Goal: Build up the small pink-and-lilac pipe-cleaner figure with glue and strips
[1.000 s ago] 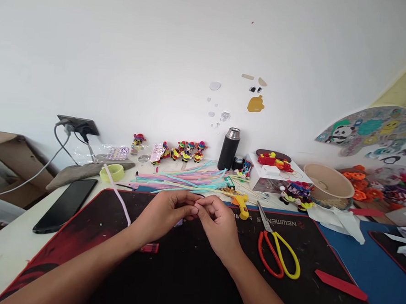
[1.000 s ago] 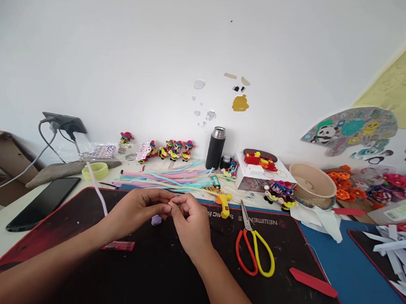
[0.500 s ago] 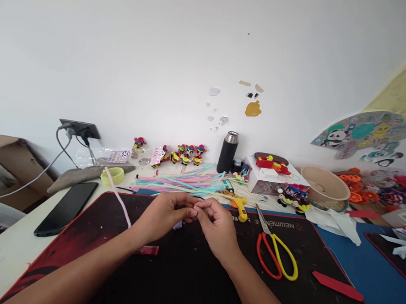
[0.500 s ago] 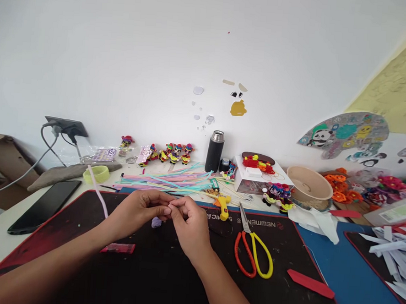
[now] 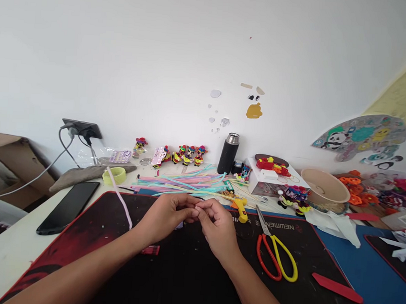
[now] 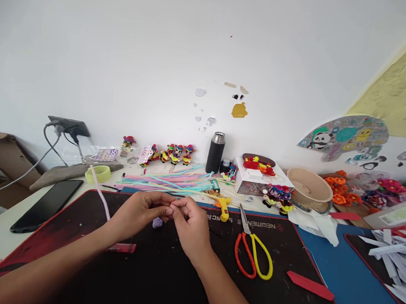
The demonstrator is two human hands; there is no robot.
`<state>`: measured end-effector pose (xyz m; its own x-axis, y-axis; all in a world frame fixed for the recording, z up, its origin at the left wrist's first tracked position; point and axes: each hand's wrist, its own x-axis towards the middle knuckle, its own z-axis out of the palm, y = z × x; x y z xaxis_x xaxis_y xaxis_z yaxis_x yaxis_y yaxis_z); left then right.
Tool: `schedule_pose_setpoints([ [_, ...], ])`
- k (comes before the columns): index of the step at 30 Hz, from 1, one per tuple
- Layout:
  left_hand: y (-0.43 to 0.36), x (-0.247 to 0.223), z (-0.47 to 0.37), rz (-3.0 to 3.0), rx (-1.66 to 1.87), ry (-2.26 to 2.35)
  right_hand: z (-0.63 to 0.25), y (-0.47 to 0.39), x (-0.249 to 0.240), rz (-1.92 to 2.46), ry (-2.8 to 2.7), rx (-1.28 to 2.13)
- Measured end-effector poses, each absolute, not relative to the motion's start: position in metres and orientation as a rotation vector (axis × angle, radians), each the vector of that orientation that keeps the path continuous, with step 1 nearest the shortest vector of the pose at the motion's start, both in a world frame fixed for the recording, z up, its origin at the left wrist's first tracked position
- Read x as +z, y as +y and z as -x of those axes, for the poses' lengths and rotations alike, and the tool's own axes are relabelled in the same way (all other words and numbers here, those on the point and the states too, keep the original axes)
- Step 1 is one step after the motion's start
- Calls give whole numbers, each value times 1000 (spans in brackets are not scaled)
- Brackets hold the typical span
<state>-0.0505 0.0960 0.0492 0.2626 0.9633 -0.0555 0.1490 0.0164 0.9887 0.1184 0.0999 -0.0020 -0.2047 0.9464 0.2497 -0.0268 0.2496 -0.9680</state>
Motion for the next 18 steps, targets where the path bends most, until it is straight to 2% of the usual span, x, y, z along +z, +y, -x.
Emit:
schedule_pose_setpoints([
  [18,95,44,47,-1407,958,1110,-118,102,-10,908,-1376,1271],
])
